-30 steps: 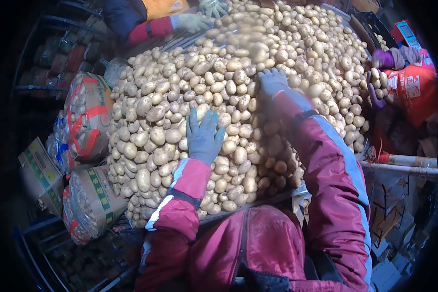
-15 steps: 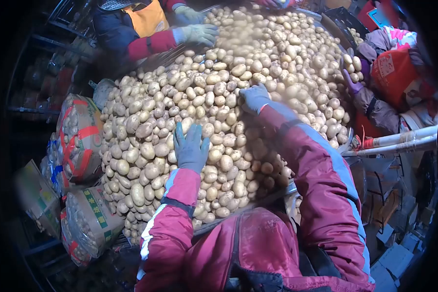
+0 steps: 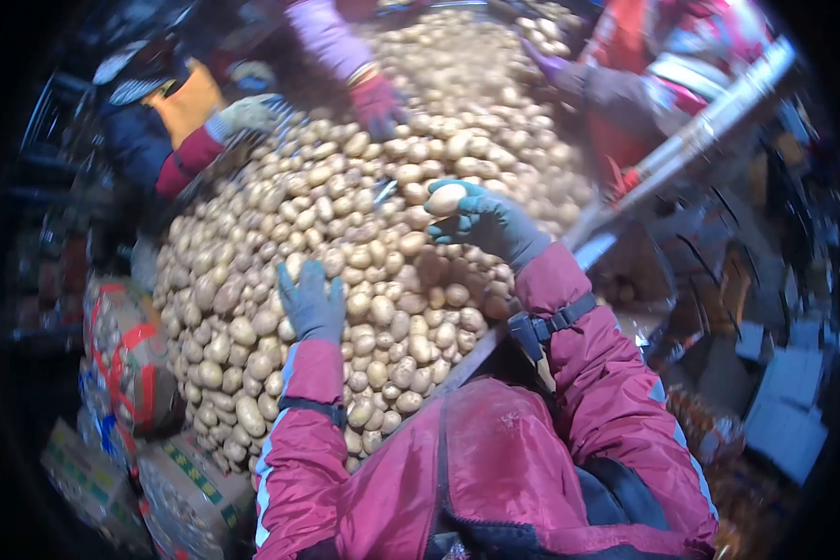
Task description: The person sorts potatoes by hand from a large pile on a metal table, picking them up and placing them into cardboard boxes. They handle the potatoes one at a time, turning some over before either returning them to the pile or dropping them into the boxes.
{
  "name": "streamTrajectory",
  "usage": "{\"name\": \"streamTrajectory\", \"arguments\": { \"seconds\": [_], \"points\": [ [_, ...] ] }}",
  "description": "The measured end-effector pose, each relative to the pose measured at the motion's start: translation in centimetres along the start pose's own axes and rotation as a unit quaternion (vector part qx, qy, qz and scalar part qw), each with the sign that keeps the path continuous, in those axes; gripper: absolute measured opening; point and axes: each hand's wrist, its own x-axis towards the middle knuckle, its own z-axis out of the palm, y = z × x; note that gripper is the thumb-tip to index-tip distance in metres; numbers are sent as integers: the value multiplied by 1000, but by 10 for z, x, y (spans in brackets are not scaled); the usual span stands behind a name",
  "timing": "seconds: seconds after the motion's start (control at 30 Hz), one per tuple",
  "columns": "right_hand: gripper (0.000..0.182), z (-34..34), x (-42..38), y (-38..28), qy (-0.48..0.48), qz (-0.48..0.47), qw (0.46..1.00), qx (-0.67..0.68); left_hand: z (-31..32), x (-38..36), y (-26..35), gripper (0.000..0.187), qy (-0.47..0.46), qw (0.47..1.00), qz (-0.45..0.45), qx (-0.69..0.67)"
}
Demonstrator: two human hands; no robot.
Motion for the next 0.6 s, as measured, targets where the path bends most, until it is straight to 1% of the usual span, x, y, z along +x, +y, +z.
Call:
{"name": "streamTrajectory", "arguments": {
  "seconds": [0.07,0.1,0.13,0.2,0.27,0.3,0.33,0.4,0.43,0.47,0.53,0.6],
  "points": [
    [67,0,-39,-2,33,-24,999,-12,1,2,-4,48,-25,999,18,43],
    [58,-1,-55,3,48,-54,997,2,0,4,-3,48,-50,998,3,36],
    [58,-6,-70,6,50,-65,997,5,0,5,-2,48,-78,997,-9,29],
    [56,1,-115,6,129,-77,988,-32,11,1,-9,47,-61,997,25,42],
    [54,-9,-156,13,152,-116,981,-30,15,-7,-8,47,2,999,30,25],
    [50,-16,-178,20,169,-128,977,23,18,-7,-12,47,0,999,41,32],
    [46,-18,-200,25,238,-129,962,48,19,-7,-14,47,-1,998,48,41],
    [45,-46,-242,46,242,-150,955,88,15,-6,-10,49,-24,997,23,68],
    [43,-46,-267,51,269,-151,942,133,13,-5,-8,52,-41,997,18,69],
    [43,-49,-291,56,275,-162,938,134,11,-5,-7,52,-58,996,12,63],
    [41,-59,-338,67,413,-184,884,118,5,-6,-1,52,-65,996,7,65],
    [39,-84,-382,66,524,-207,820,104,11,-6,-6,52,-63,996,10,62]
  ]
}}
